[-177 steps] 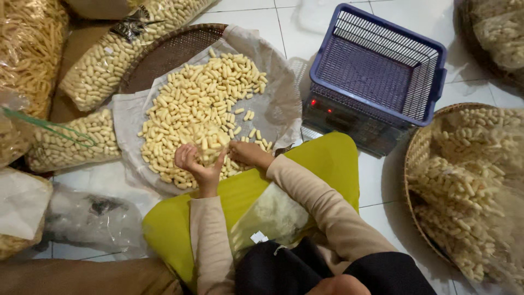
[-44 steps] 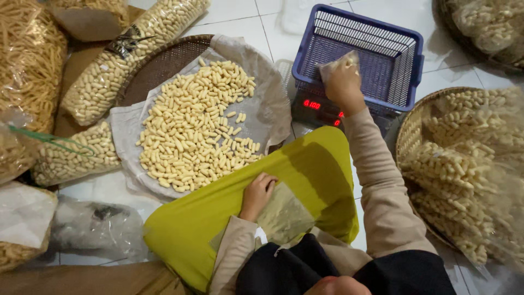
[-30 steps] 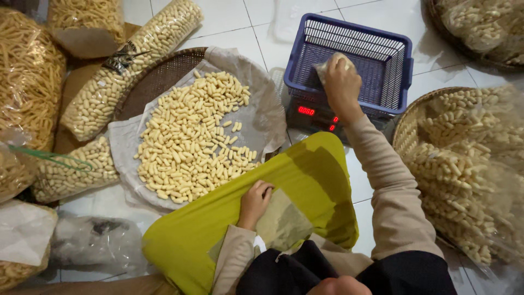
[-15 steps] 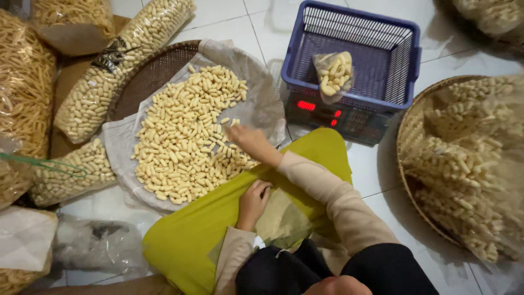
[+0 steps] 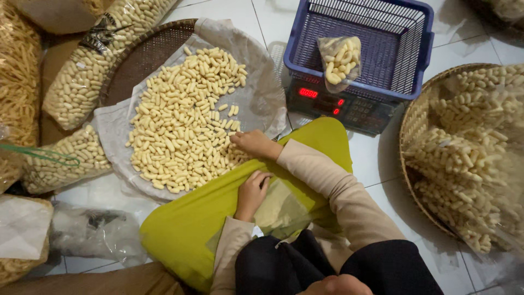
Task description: The person scoops small, cylindrical snack pieces from a large woven basket into clear plastic bags, weighs each bag on a digital scale, and places the filled bags into a blue basket. The process is repeated multiple times.
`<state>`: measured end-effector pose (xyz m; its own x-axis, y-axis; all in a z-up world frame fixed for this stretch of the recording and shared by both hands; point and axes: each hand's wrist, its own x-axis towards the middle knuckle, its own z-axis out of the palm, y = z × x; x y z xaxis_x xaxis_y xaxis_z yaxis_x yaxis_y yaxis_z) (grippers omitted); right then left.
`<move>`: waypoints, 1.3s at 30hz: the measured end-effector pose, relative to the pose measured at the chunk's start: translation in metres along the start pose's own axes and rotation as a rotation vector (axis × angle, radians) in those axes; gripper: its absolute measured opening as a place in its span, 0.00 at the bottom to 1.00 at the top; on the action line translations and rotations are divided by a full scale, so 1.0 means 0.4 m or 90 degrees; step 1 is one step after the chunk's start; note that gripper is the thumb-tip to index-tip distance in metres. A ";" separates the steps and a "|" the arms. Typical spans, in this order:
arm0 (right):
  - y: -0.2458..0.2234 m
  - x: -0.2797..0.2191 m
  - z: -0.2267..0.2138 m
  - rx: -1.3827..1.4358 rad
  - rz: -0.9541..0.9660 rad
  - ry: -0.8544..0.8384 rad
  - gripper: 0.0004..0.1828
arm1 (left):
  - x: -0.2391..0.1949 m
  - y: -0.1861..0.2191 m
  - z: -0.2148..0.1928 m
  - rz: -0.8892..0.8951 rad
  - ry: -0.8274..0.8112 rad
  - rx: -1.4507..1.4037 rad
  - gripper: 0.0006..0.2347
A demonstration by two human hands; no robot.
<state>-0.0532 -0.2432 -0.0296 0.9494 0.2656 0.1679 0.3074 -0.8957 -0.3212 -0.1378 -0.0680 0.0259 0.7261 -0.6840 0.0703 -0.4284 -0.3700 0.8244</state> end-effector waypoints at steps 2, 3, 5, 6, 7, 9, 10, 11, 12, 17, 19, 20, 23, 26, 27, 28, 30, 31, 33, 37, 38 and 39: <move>-0.009 0.000 -0.009 0.020 -0.008 0.022 0.12 | -0.001 0.006 -0.005 0.009 0.011 -0.002 0.05; -0.012 0.000 -0.013 0.029 -0.011 0.033 0.12 | 0.000 0.009 -0.007 0.014 0.015 -0.003 0.05; -0.015 -0.001 -0.020 0.036 0.006 0.012 0.13 | -0.001 0.012 -0.011 0.015 0.010 0.008 0.05; -0.016 -0.002 -0.020 0.039 0.015 0.002 0.13 | -0.002 0.013 -0.012 0.016 0.007 0.014 0.05; -0.017 -0.004 -0.018 0.035 0.012 0.029 0.14 | -0.003 0.013 -0.012 0.020 0.009 0.011 0.05; -0.016 -0.007 -0.004 0.025 0.004 0.081 0.16 | -0.002 0.011 -0.010 0.030 0.015 0.006 0.05; -0.015 -0.009 0.008 -0.029 -0.014 0.085 0.21 | -0.001 0.008 -0.008 0.027 0.012 0.006 0.05; -0.017 -0.011 0.024 -0.083 -0.032 0.088 0.26 | -0.001 0.005 -0.006 0.024 0.010 0.006 0.05; -0.019 -0.013 0.043 -0.137 -0.051 0.090 0.30 | -0.001 0.001 -0.004 0.022 0.008 0.006 0.05; -0.021 -0.012 0.133 -0.158 0.030 -0.096 0.26 | 0.001 -0.010 0.004 0.026 0.011 0.011 0.05; -0.014 -0.007 0.148 -0.114 0.082 -0.108 0.22 | -0.001 -0.009 0.004 0.030 0.014 0.011 0.05; -0.011 -0.005 0.148 -0.087 0.095 -0.091 0.19 | -0.004 -0.009 0.003 0.030 0.014 0.012 0.05; 0.003 0.013 0.120 0.036 0.133 -0.031 0.14 | -0.003 -0.007 -0.002 0.026 0.004 0.013 0.05; -0.005 0.023 0.065 0.150 0.145 0.011 0.10 | -0.004 -0.007 0.000 0.025 0.000 0.008 0.05; -0.012 0.025 0.040 0.183 0.145 0.022 0.09 | -0.005 -0.009 0.001 0.025 0.001 0.007 0.05; -0.020 0.025 0.011 0.230 0.132 0.045 0.10 | -0.007 -0.010 0.003 0.024 0.002 0.009 0.05; -0.034 0.024 -0.062 0.322 0.107 0.095 0.12 | -0.011 -0.014 0.003 0.025 0.003 0.015 0.05; -0.036 0.018 -0.110 0.290 0.096 0.152 0.12 | -0.009 -0.015 0.002 0.036 0.013 0.008 0.05; -0.032 -0.025 -0.222 0.226 0.074 0.263 0.15 | -0.009 -0.016 0.001 0.057 0.034 -0.009 0.06; -0.001 -0.147 -0.464 0.158 0.200 0.547 0.16 | -0.009 -0.010 -0.006 0.051 0.021 0.016 0.06; 0.008 -0.176 -0.519 0.203 0.222 0.615 0.14 | -0.010 -0.006 -0.009 0.047 0.021 0.008 0.06; 0.017 -0.192 -0.563 0.247 0.243 0.685 0.12 | -0.005 -0.002 -0.012 0.047 0.020 0.000 0.05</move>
<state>-0.1386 -0.3500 0.1653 0.4995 -0.5917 0.6327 0.1928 -0.6361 -0.7471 -0.1364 -0.0634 0.0277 0.7093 -0.6892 0.1481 -0.4812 -0.3199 0.8161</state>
